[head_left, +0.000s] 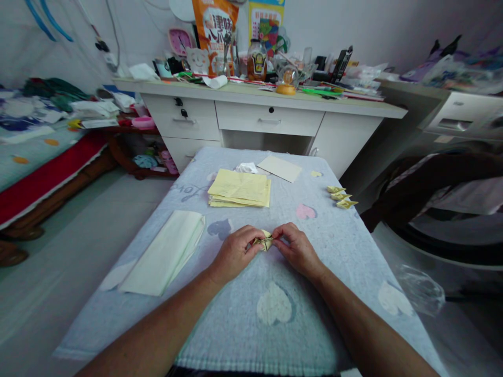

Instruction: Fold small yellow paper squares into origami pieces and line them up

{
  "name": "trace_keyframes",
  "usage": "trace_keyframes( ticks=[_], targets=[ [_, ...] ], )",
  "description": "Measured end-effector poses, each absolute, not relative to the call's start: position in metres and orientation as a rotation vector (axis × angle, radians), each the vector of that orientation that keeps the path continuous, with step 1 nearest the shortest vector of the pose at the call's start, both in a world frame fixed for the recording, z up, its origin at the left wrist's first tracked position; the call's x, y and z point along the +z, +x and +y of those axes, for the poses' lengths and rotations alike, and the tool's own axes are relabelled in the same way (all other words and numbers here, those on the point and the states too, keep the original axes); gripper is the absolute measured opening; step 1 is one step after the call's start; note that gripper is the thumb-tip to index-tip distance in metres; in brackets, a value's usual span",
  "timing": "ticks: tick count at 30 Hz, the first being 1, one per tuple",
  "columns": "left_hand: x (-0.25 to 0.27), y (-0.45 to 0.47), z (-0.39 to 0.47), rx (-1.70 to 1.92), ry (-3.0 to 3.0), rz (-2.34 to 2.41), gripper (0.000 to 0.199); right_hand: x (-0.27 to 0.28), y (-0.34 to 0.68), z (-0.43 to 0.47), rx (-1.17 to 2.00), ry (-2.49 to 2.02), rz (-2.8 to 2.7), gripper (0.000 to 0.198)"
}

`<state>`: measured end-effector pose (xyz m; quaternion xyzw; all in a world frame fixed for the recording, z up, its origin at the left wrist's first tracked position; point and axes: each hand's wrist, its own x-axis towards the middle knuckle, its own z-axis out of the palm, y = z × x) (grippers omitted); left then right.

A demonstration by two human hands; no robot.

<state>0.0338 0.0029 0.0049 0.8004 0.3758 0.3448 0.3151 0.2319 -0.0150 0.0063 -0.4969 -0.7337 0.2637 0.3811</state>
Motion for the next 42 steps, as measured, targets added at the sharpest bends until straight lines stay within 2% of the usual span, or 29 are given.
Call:
trace_keyframes(
  ticks=[11, 20, 26, 38, 42],
  targets=[
    [0.007, 0.036, 0.003, 0.976, 2.037, 1.052, 0.003, 0.012, 0.231, -0.016, 0.586, -1.269, -2.011, 0.009],
    [0.007, 0.039, 0.002, 0.938, 1.811, 1.142, 0.002, 0.015, 0.228, -0.02, 0.662, -1.207, -1.993, 0.008],
    [0.004, 0.039, 0.004, 0.92, 1.692, 1.115, 0.007, 0.012, 0.227, -0.02, 0.803, -1.234, -1.853, 0.006],
    [-0.004, 0.039, 0.007, 0.949, 1.579, 1.022, 0.01, 0.014, 0.227, -0.02, 0.786, -1.238, -1.825, 0.007],
    [-0.003, 0.04, 0.006, 0.962, 1.49, 0.955, 0.017, 0.012, 0.226, -0.02, 0.843, -1.198, -1.777, 0.005]
  ],
)
